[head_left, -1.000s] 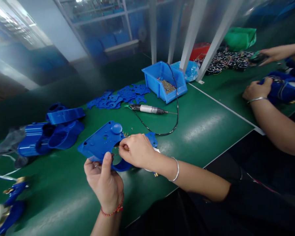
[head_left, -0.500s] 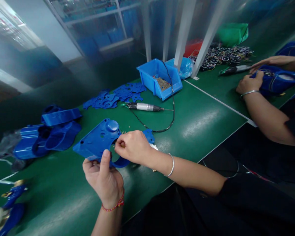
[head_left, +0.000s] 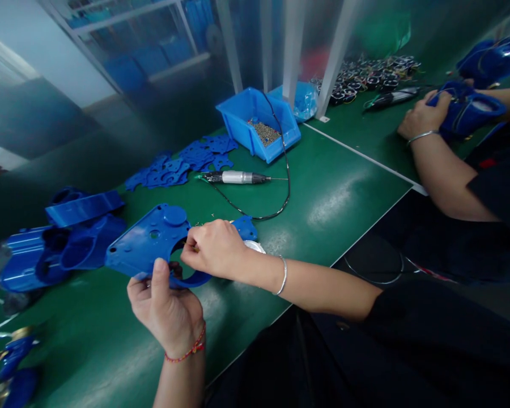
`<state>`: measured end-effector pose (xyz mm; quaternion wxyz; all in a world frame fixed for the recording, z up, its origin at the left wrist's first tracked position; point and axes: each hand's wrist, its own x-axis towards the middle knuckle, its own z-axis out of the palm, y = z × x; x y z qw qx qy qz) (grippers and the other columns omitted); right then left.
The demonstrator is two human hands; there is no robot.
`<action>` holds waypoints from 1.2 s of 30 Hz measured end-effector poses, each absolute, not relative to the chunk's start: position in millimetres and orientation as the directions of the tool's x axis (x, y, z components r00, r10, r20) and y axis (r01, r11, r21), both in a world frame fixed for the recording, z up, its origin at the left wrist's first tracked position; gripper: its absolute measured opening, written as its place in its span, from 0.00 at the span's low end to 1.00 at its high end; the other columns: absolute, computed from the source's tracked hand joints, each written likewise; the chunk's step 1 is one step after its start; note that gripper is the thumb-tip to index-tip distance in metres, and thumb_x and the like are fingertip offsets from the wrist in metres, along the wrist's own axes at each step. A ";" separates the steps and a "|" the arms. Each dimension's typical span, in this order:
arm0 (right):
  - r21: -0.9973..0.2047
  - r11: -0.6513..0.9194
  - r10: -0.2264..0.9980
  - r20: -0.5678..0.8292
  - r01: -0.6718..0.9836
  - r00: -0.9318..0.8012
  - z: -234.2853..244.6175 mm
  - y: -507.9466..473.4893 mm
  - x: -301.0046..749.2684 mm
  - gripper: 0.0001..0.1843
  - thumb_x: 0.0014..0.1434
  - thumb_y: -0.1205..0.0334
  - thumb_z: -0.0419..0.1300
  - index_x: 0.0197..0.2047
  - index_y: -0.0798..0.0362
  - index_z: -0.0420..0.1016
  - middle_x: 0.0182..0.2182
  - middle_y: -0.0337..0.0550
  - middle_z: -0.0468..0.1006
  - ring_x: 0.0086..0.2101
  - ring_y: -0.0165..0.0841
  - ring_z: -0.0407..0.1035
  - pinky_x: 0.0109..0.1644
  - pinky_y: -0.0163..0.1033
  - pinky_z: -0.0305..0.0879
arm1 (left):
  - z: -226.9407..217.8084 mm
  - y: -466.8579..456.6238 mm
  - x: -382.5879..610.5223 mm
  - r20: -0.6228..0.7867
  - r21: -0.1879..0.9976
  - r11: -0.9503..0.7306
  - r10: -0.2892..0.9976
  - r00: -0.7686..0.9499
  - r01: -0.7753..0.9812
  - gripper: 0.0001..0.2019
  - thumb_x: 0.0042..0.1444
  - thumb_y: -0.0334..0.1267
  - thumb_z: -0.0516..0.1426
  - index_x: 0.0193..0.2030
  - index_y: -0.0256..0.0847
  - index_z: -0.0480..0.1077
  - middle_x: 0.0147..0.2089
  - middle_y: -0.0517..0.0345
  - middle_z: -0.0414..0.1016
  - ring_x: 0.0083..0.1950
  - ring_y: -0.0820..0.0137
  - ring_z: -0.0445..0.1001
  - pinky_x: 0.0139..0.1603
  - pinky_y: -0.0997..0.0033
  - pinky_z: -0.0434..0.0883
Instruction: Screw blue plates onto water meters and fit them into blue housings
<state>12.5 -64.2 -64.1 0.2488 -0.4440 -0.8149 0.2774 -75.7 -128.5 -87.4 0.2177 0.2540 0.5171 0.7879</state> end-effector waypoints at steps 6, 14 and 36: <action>-0.669 0.453 0.862 0.160 0.590 -0.481 -64.7 -64.4 9.9 0.12 0.57 0.60 0.56 0.35 0.55 0.80 0.31 0.50 0.80 0.36 0.45 0.76 0.35 0.41 0.69 | -87.4 -129.0 -73.9 0.183 0.922 -0.378 0.626 -0.758 -0.090 0.08 0.50 0.33 0.66 0.34 0.40 0.70 0.36 0.63 0.73 0.35 0.74 0.71 0.48 0.70 0.69; -0.651 0.472 0.855 0.175 0.594 -0.488 -66.4 -64.6 8.9 0.13 0.58 0.59 0.55 0.34 0.54 0.79 0.30 0.49 0.80 0.35 0.44 0.76 0.35 0.41 0.68 | -90.7 -127.7 -73.0 0.215 0.918 -0.392 0.619 -0.755 -0.060 0.13 0.45 0.35 0.67 0.37 0.38 0.69 0.37 0.61 0.73 0.37 0.73 0.72 0.50 0.69 0.68; -0.909 0.250 0.910 0.103 0.334 -0.401 -79.0 -76.4 11.8 0.04 0.58 0.67 0.57 0.32 0.56 0.72 0.29 0.43 0.79 0.33 0.31 0.74 0.38 0.31 0.66 | -103.7 -134.1 -61.4 0.407 0.888 -0.414 0.499 -0.765 0.202 0.25 0.40 0.34 0.69 0.41 0.39 0.61 0.42 0.59 0.66 0.46 0.71 0.70 0.56 0.68 0.64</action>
